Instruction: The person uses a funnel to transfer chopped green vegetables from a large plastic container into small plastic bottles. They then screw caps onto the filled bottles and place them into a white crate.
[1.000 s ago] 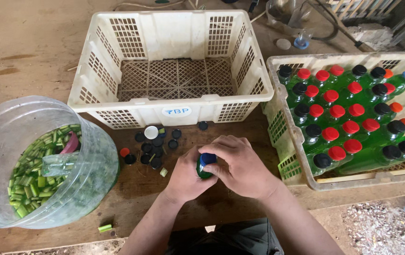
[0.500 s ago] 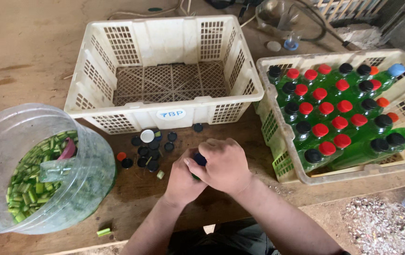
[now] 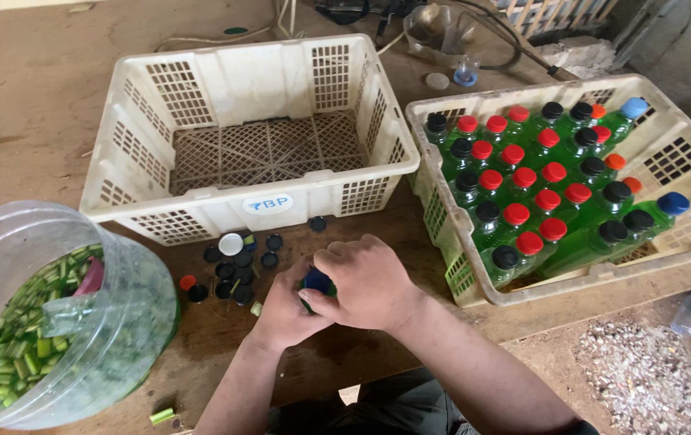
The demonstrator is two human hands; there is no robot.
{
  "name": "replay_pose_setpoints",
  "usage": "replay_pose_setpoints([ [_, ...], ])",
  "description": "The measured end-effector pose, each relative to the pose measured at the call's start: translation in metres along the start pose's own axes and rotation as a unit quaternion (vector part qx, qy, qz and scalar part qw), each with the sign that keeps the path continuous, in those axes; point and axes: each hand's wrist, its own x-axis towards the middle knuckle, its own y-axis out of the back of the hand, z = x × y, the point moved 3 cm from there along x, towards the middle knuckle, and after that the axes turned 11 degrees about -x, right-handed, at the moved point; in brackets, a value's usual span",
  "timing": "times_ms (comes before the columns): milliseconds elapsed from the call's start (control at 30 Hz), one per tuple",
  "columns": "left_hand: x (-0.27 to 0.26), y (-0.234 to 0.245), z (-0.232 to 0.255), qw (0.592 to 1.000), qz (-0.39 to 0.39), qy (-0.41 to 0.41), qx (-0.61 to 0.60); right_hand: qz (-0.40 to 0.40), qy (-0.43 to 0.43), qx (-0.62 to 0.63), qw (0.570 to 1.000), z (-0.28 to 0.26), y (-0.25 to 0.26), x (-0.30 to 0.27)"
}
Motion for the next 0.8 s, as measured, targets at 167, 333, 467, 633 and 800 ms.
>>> replay_pose_setpoints([
  [167,-0.004,-0.011,-0.005,0.996,0.080,0.002,0.038,-0.004,-0.059,0.006,0.998,-0.003,-0.009,-0.005],
  [333,-0.011,-0.022,-0.002,0.989,0.137,0.002,0.049,-0.036,-0.156,-0.040,0.986,-0.015,-0.015,-0.013],
  [467,-0.015,-0.024,0.000,0.989,0.139,-0.016,0.054,-0.007,-0.144,-0.033,0.989,-0.013,-0.012,-0.017],
  [633,-0.018,-0.030,-0.002,0.991,0.112,0.007,0.077,-0.028,-0.121,-0.019,0.992,-0.012,-0.001,-0.026],
  [800,-0.020,-0.052,0.023,0.989,0.095,-0.029,0.106,0.023,-0.094,0.024,0.995,-0.007,0.035,-0.038],
])
